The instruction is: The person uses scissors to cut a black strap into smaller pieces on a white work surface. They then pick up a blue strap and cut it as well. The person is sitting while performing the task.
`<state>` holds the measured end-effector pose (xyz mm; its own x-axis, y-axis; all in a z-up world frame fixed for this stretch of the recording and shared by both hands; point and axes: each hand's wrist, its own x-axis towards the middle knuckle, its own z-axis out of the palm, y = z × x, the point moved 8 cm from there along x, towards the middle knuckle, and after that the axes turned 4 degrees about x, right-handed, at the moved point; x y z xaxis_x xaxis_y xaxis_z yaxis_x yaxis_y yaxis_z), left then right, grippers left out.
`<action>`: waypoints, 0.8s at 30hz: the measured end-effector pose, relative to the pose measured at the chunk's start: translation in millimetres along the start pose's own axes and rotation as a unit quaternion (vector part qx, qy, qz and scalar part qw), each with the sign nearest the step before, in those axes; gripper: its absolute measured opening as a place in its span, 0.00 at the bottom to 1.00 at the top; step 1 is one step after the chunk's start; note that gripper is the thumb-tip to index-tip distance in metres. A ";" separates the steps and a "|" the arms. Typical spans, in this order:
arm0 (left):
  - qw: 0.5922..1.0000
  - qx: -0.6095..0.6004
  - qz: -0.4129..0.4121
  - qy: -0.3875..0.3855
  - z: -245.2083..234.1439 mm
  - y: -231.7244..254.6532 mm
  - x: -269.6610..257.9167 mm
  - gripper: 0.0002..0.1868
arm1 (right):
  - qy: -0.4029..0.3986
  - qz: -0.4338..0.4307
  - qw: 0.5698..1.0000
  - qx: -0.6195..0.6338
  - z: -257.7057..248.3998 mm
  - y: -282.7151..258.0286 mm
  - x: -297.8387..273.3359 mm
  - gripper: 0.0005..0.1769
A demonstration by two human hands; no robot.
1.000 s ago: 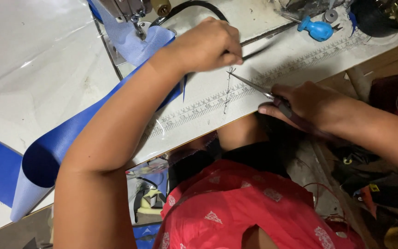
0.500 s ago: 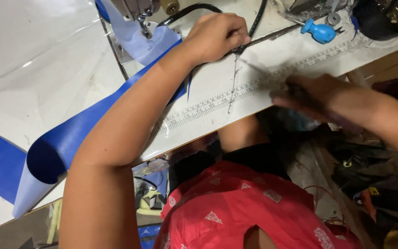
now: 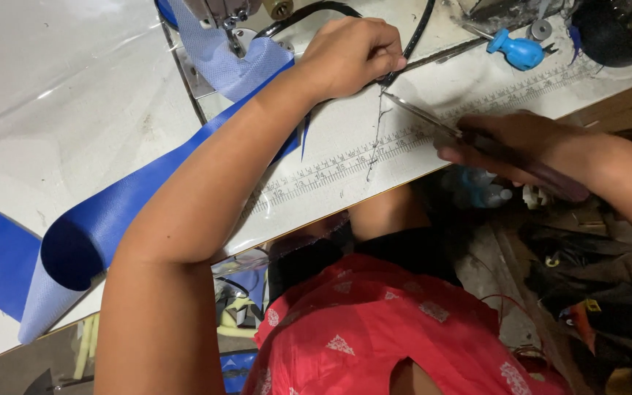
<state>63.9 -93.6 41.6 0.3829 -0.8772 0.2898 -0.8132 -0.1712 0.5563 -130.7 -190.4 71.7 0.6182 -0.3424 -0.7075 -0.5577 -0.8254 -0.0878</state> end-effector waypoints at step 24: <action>1.000 -0.007 0.014 0.010 0.1 -1.1 1.8 0.11 | 0.058 0.062 0.990 0.110 -16.1 8.0 -13.0 0.15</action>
<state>65.4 -95.0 41.5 0.3698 -0.8719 0.3209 -0.8173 -0.1410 0.5587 -134.3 -199.8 91.4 0.5899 -0.4953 -0.6378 -0.7327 -0.6603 -0.1648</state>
